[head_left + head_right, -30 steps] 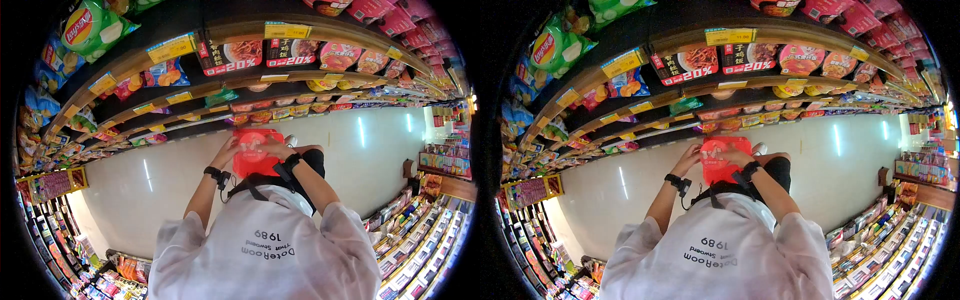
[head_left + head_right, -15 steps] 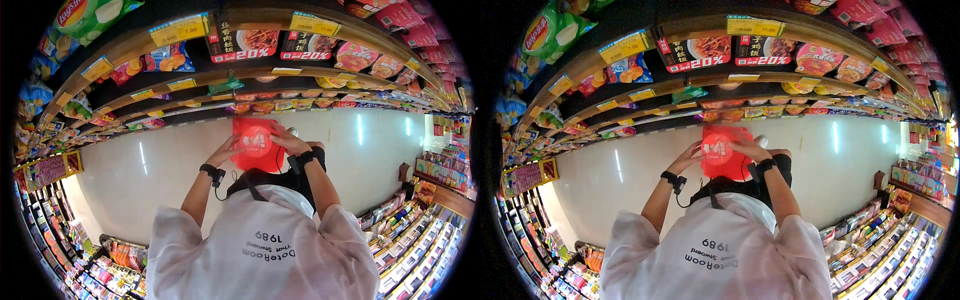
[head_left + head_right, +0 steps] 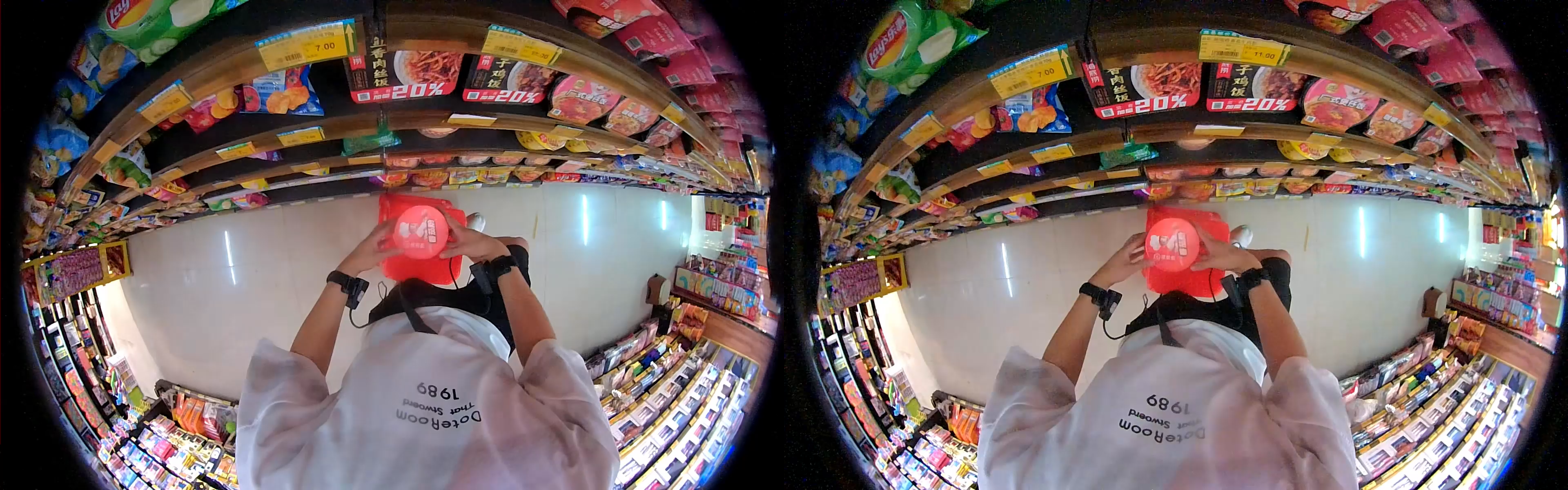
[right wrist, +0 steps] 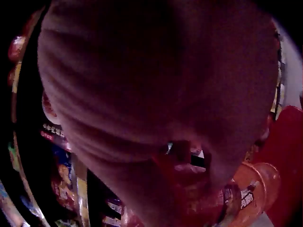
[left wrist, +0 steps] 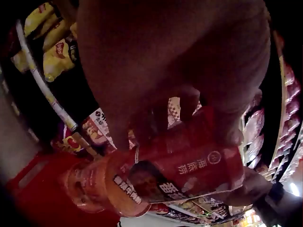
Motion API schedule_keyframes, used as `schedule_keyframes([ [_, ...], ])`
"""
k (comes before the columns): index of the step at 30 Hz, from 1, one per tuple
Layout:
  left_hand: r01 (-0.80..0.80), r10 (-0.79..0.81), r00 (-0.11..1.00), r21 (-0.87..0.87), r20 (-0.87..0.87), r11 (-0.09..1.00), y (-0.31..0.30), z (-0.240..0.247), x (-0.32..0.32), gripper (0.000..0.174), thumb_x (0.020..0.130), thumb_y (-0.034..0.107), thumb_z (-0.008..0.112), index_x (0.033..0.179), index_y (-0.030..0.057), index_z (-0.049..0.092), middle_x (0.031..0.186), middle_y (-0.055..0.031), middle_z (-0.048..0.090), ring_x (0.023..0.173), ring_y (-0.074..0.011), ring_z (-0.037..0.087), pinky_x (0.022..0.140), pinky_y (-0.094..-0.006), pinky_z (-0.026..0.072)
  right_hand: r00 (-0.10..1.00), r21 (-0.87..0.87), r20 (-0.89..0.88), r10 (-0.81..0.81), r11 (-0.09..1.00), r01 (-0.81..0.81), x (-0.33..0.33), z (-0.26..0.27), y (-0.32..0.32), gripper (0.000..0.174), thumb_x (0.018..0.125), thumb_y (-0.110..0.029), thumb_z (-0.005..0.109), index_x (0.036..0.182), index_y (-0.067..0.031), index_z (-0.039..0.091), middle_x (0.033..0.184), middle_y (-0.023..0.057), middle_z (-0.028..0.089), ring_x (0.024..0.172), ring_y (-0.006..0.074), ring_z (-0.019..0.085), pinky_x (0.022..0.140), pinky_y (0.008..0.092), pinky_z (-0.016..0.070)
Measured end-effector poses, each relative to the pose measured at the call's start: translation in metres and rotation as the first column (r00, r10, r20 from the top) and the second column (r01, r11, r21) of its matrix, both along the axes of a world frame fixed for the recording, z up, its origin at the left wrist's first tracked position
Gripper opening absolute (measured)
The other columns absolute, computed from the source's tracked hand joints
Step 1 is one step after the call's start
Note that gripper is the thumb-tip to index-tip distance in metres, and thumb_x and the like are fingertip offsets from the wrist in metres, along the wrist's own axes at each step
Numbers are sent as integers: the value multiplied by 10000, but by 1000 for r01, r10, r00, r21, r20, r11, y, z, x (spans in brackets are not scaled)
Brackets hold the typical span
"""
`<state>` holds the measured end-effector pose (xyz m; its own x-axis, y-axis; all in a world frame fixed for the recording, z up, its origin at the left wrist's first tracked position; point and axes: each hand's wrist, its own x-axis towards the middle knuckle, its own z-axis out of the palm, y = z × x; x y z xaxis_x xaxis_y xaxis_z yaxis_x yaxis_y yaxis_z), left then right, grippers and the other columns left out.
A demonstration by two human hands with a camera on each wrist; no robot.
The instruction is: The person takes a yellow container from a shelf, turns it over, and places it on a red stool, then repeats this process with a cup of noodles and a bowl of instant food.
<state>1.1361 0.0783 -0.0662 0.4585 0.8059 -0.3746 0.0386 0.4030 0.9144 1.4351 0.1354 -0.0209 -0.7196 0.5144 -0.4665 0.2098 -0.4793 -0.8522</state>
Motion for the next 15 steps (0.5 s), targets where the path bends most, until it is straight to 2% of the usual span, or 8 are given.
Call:
schedule_keyframes([
  [2, 25, -15, 997, 135, -75, 991, 4, 5, -1, 689, 923, 130, 692, 1504, 74, 327, 1452, -92, 384, 1376, -248, 401, 1148, -386, 360, 990, 114, 140, 8, 993, -24, 10, -19, 0, 1103, 771, -164, 827, 1577, -71, 79, 1605, 166, 227, 1444, 251, 296, 1163, 361, 299],
  [4, -6, 21, 997, 212, -68, 977, 9, 12, -1, 679, 911, 220, 713, 1479, 54, 380, 1480, -149, 380, 1381, -286, 397, 1131, -405, 367, 988, 188, 152, -25, 982, -4, 10, -8, 3, 1094, 759, -157, 838, 1573, -63, 113, 1590, 154, 267, 1429, 257, 327, 1155, 365, 312],
  [6, -36, 55, 996, 271, -64, 962, 16, 24, 2, 668, 908, 264, 716, 1460, 40, 412, 1491, -181, 382, 1380, -314, 396, 1127, -417, 359, 996, 216, 33, -86, 973, 77, -4, 54, 11, 1089, 745, -156, 853, 1567, -58, 147, 1573, 140, 308, 1413, 261, 357, 1146, 366, 325],
  [8, -60, 84, 994, 313, -65, 948, 26, 46, 7, 644, 915, 263, 702, 1448, 32, 424, 1485, -189, 388, 1374, -331, 399, 1137, -425, 337, 993, 297, 48, -104, 951, 86, 0, 65, 18, 1080, 731, -162, 865, 1562, -63, 183, 1566, 126, 323, 1406, 257, 367, 1143, 365, 330],
  [9, -29, 79, 989, 371, -121, 928, 32, 56, 7, 633, 915, 251, 698, 1444, 32, 428, 1476, -193, 395, 1370, -337, 398, 1141, -424, 326, 992, 338, 54, -116, 937, 91, 2, 70, 22, 1076, 724, -164, 871, 1560, -65, 201, 1562, 120, 331, 1402, 255, 371, 1142, 365, 333],
  [12, 49, 97, 966, 541, -238, 840, 54, 85, 7, 608, 913, 221, 689, 1432, 29, 436, 1453, -199, 412, 1364, -352, 392, 1149, -424, 301, 972, 254, -29, -232, 939, 232, 4, 111, 31, 1058, 709, -184, 884, 1547, -60, 250, 1581, 119, 285, 1410, 255, 352, 1148, 373, 330],
  [14, 69, 128, 961, 659, -247, 749, 68, 111, 10, 599, 911, 207, 685, 1425, 27, 437, 1443, -198, 419, 1366, -358, 380, 1148, -426, 297, 961, 385, -59, -272, 882, 273, 8, 125, 37, 1038, 714, -192, 883, 1539, -54, 269, 1598, 115, 239, 1414, 254, 338, 1152, 383, 326],
  [15, 73, 111, 966, 658, -234, 749, 74, 132, 13, 595, 922, 202, 664, 1438, 30, 423, 1458, -189, 403, 1386, -349, 353, 1157, -424, 278, 954, 447, -75, -290, 845, 292, 10, 133, 39, 1028, 716, -197, 883, 1535, -51, 279, 1606, 113, 216, 1416, 253, 331, 1154, 388, 324],
])
